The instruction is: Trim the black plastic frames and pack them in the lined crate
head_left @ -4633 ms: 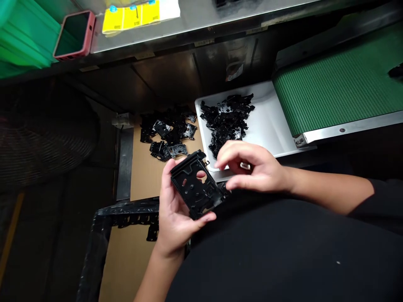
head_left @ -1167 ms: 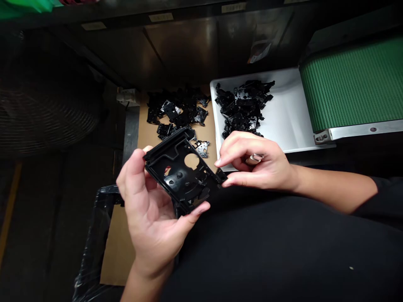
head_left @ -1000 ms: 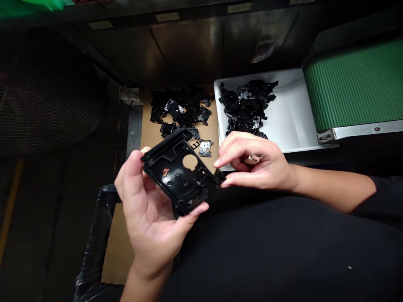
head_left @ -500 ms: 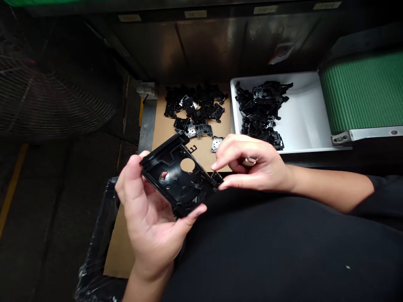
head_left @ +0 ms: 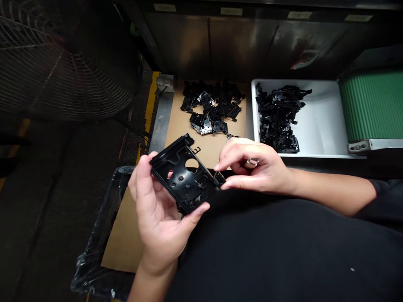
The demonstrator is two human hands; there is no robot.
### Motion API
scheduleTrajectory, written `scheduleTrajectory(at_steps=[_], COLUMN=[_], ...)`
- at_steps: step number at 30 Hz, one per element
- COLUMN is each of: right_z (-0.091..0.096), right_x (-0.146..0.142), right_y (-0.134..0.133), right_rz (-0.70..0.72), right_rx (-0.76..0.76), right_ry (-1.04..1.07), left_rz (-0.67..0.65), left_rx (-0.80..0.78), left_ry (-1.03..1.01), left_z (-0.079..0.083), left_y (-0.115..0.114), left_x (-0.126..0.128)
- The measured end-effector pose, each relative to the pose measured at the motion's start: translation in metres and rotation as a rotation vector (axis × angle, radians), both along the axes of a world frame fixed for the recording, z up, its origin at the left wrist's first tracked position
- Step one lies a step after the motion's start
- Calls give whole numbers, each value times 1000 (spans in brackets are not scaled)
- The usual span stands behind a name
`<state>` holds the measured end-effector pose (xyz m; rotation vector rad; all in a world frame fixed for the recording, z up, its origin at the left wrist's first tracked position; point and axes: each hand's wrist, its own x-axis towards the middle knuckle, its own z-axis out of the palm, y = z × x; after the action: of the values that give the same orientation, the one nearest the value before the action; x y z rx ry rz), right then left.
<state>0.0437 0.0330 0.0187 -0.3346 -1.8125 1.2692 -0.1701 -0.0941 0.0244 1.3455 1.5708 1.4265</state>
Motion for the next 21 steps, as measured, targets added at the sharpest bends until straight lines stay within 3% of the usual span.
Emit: scheduleTrajectory(at_steps=[7, 10, 13, 16, 18, 21], right_z=[-3, -12, -31, -57, -72, -87], right_x=[-35, -55, -81, -111, -128, -141], right_y=[-7, -10, -17, -30, -39, -48], right_rz=[32, 60, 205, 364, 391, 400], right_rx=[4, 66, 161, 172, 138, 82], right_ry=[-91, -119, -201, -395, -508, -601], left_rz=[23, -23, 64, 227, 327, 502], left_rx=[-75, -137, -246, -382, -459, -624], left_ry=[-106, -324, -562, -602, -539, -358], left_z=[-14, -25, -48, -96, -141, -216], left_y=[-17, -25, -32, -40, -48, -69], left_x=[-31, -39, -41, -50, -68, -117])
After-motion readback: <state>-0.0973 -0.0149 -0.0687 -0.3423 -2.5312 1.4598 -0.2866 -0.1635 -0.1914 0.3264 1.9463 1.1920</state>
